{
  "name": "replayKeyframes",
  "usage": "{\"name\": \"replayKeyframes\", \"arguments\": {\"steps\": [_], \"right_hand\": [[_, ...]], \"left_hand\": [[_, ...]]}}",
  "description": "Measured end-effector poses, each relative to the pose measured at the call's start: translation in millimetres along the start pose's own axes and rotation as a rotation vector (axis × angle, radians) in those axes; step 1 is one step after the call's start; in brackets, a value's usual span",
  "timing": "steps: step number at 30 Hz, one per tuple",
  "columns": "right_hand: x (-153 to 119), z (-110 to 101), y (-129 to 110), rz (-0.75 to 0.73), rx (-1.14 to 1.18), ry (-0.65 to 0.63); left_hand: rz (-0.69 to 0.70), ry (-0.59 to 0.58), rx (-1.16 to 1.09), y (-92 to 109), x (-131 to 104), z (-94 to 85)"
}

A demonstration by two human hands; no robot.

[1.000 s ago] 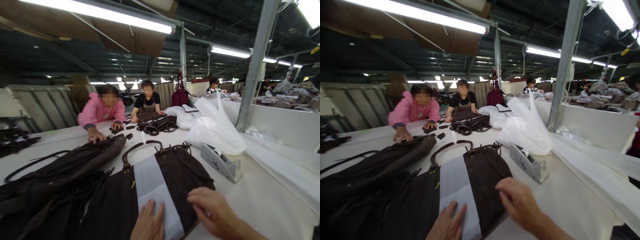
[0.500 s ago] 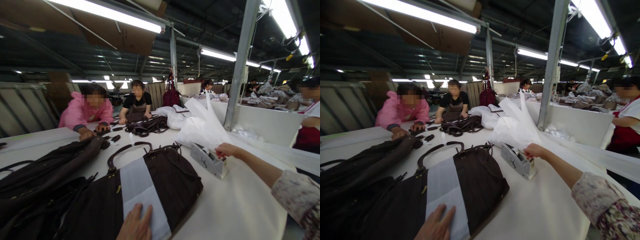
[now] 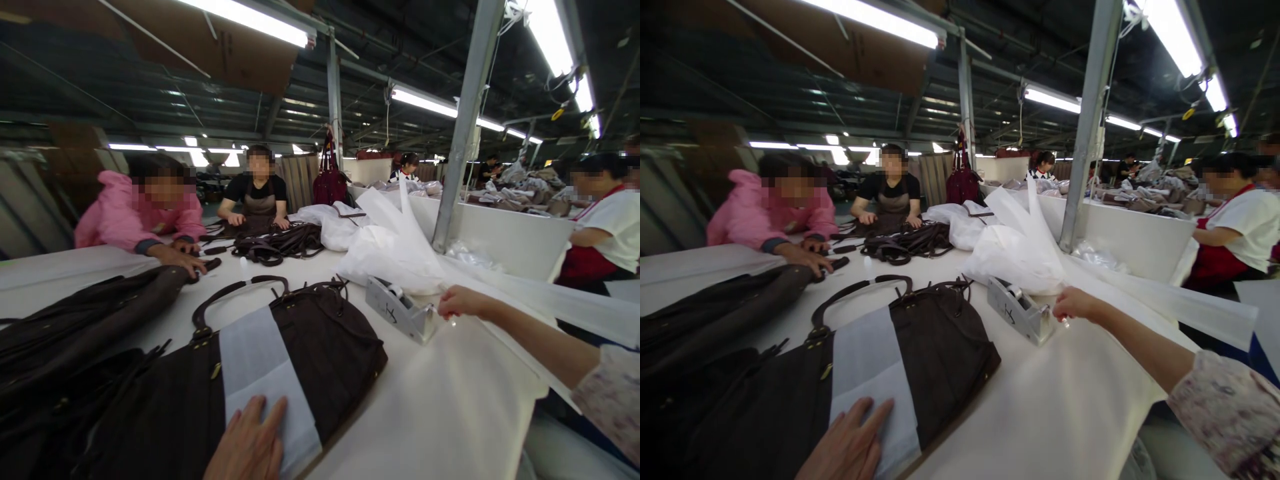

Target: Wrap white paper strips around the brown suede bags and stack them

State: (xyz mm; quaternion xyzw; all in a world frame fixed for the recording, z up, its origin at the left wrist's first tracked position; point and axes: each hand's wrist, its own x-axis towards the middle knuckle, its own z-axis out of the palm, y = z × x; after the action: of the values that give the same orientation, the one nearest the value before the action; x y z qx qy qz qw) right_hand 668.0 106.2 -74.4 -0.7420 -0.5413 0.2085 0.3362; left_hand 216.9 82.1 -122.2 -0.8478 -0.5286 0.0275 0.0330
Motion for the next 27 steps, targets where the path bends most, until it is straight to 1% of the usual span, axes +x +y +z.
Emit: {"name": "replayKeyframes", "arguments": {"steps": [2,3,5,7,8,10,11,13,14,16,18,20,23,27], "right_hand": [[-12.7,1.8,12.2,0.016,-0.003,-0.098],[-19.3,4.0,17.4,0.024,-0.006,-0.174],[-31.8,11.2,21.8,0.065,0.060,-0.390],[-43.1,23.1,12.3,0.130,0.227,-0.639],[-48.7,31.6,0.7,0.157,0.330,-0.748],[-60.5,55.6,-35.5,0.180,0.511,-0.898],[-66.1,71.6,-58.3,0.181,0.579,-0.955],[-73.4,110.6,-105.9,0.212,0.689,-1.064],[-74.2,132.3,-127.7,0.219,0.728,-1.091],[-69.9,174.9,-162.2,0.195,0.732,-1.068],[-59.8,211.1,-182.1,0.150,0.665,-0.985],[-47.9,237.2,-189.2,0.120,0.584,-0.904],[-33.8,259.5,-186.6,0.101,0.511,-0.835],[-27.6,271.9,-179.2,0.069,0.449,-0.787]], "left_hand": [[-0.038,0.029,-0.034,3.9,-0.4,-2.4],[-0.067,0.038,-0.045,6.8,-1.7,-3.6],[-0.108,0.035,-0.058,13.5,-5.1,-6.3],[-0.129,0.022,-0.068,19.5,-7.9,-8.9],[-0.138,0.017,-0.071,21.7,-8.7,-9.9],[-0.157,0.009,-0.080,24.6,-10.1,-10.9],[-0.166,0.005,-0.086,25.4,-10.8,-10.8],[-0.173,-0.007,-0.109,26.2,-12.9,-9.2],[-0.174,-0.009,-0.123,26.4,-14.1,-7.7],[-0.172,0.007,-0.152,26.3,-16.3,-3.3],[-0.174,0.038,-0.175,26.1,-18.0,1.6],[-0.178,0.047,-0.193,25.8,-18.8,5.5],[-0.189,0.045,-0.213,26.4,-18.9,7.1],[-0.208,0.046,-0.216,28.6,-15.9,0.6]]}}
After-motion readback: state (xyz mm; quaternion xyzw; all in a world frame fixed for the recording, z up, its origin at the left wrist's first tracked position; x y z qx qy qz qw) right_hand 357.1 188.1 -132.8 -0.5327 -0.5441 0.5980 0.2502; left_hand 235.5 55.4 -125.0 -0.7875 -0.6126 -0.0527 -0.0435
